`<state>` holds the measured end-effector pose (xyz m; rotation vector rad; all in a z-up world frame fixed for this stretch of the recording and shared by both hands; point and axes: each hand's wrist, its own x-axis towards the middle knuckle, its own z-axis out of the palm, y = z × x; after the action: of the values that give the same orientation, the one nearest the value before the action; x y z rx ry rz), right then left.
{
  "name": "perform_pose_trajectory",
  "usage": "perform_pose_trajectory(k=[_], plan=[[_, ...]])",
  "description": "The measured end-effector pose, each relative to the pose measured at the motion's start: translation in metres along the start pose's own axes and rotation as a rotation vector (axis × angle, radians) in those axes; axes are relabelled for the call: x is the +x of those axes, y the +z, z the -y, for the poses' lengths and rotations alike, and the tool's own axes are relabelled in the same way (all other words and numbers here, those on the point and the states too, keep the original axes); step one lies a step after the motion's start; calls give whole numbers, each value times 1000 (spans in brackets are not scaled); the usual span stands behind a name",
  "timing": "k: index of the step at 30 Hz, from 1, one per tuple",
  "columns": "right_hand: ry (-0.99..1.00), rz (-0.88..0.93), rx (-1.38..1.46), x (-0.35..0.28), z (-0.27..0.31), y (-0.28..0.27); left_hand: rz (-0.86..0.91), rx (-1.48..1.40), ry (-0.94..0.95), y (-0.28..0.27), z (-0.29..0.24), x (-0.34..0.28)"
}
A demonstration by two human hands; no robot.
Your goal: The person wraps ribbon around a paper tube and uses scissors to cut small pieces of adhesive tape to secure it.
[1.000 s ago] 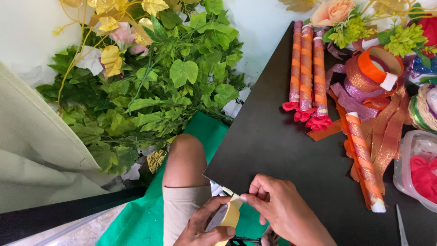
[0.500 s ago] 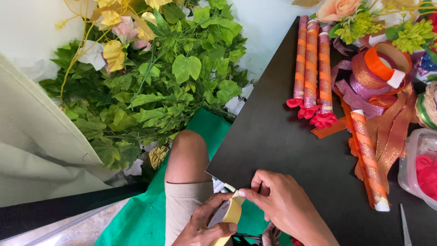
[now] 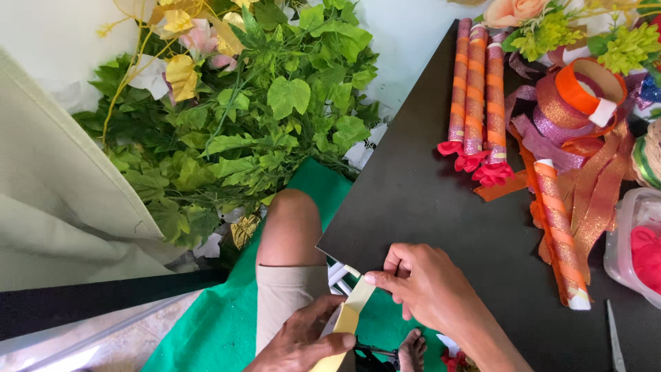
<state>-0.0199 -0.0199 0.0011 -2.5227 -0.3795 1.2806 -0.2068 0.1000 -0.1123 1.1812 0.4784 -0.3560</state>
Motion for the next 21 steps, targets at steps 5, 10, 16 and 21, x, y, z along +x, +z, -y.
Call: perform_pose_trajectory(k=[5,10,16,21], plan=[[0,-20,23,0,-1,3,121,-15,4,-7,0,-6],[3,-29,-34,-1,-1,3,60,362,-128,-7,-22,-16],[-42,-29,52,4,-3,3,-31,334,-258,-8,-25,-20],[3,-7,29,1,0,1,109,264,-56,-20,-3,-23]])
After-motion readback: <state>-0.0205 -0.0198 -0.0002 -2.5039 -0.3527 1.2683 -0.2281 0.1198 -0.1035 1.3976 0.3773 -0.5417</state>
